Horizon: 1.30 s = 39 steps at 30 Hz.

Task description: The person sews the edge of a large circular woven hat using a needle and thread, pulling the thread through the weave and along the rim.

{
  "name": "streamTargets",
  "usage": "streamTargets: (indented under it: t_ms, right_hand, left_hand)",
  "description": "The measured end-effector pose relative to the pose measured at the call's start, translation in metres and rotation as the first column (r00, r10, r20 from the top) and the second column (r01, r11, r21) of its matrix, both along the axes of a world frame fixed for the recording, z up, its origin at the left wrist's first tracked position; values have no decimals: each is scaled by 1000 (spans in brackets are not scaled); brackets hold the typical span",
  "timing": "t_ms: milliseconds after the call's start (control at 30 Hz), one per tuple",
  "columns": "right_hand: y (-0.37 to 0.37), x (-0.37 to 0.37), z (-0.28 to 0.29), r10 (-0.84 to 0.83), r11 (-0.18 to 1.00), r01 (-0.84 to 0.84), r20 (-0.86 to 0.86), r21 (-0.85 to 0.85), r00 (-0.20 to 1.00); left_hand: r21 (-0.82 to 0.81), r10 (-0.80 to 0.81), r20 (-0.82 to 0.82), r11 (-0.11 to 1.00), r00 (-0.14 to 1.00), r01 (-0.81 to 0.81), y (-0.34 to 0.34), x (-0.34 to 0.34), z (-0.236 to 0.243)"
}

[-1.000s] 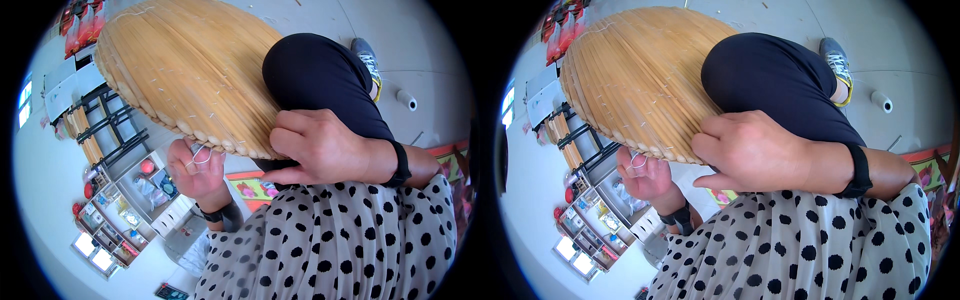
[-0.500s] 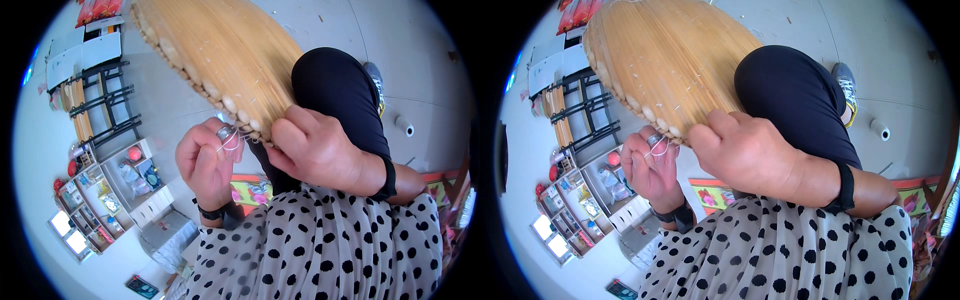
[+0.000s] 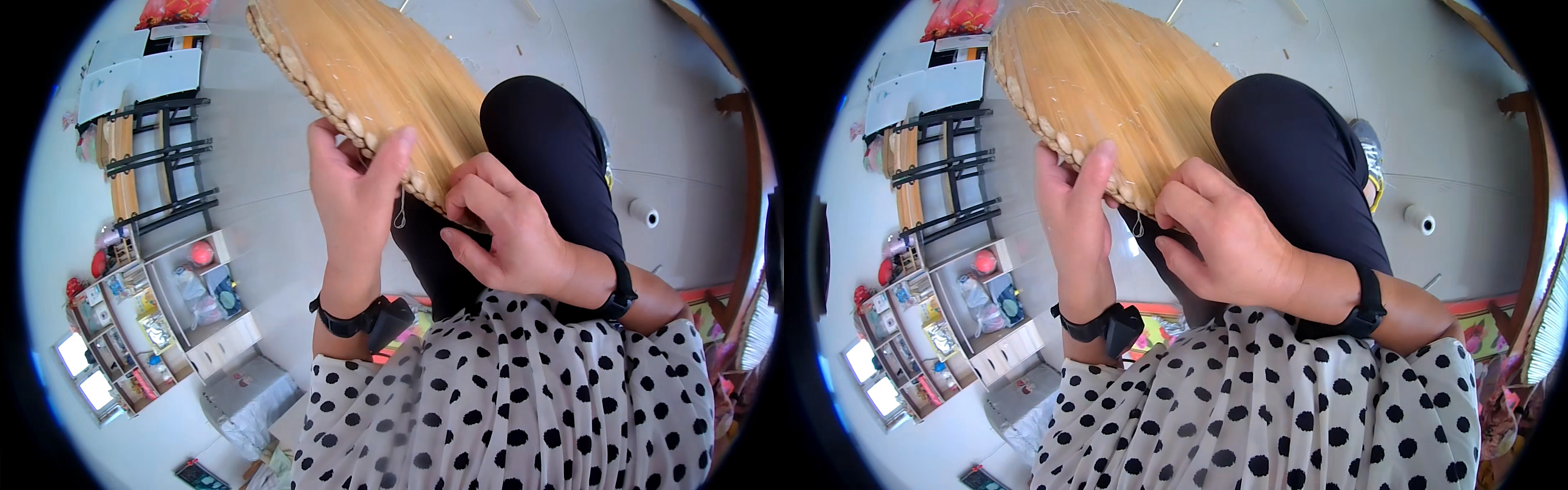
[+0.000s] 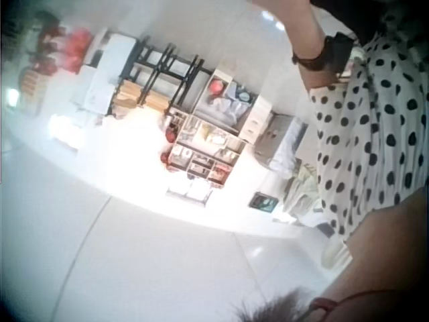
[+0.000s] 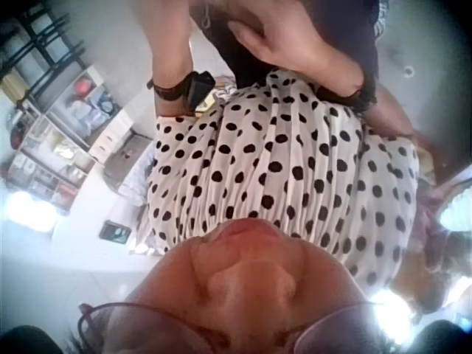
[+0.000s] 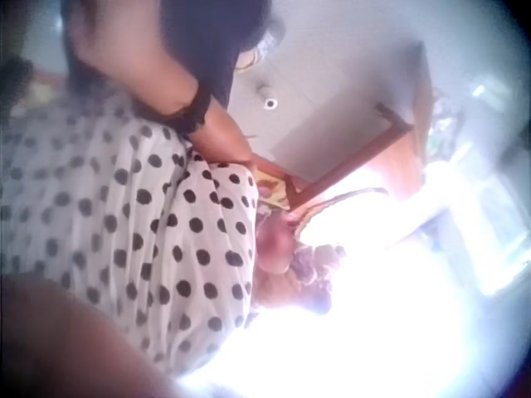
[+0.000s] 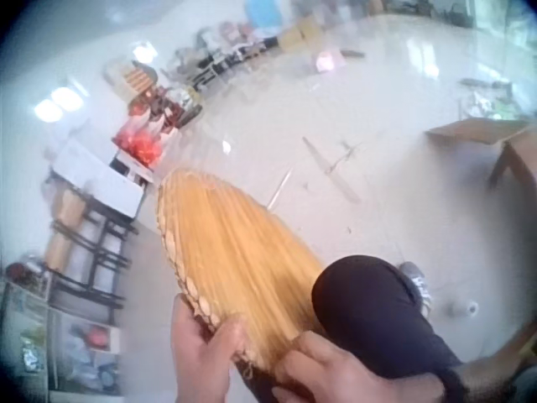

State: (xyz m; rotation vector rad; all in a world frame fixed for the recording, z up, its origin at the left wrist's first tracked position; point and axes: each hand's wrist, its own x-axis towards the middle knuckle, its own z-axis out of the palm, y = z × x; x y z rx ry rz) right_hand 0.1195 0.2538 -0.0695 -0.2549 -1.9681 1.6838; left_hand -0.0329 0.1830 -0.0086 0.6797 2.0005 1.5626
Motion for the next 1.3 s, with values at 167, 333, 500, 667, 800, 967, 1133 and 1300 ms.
streamTargets:
  t_ms: [167,333,500,667,800,967,1133,1300]
  right_hand:
    - [-6,-2,-6,-65,998,65,-15,26,998]
    - [-5,4,-12,42,995,-45,45,85,998]
    - [-2,8,-23,151,983,-159,94,96,984]
    - [0,10,-30,168,974,-191,179,121,969]
    - [8,9,-31,241,947,-285,258,149,935]
    - [8,9,-34,269,926,-331,296,181,916]
    - [6,9,-34,247,934,-310,302,179,921]
    - [4,7,-33,162,971,-205,289,125,944]
  left_hand:
    - [30,102,-105,995,989,-99,-13,-23,-2]
    - [72,82,-121,995,989,-74,-40,-47,-8]
    - [87,134,-93,988,987,-126,-54,-56,-13]
    - [67,136,-110,989,985,-129,-62,-56,-17]
    - [51,146,-103,989,984,-141,-62,-58,-18]
    - [43,167,-102,986,981,-164,-65,-58,-20]
    - [47,148,-95,988,984,-144,-69,-59,-22]
    - [47,128,-96,991,987,-124,-67,-57,-19]
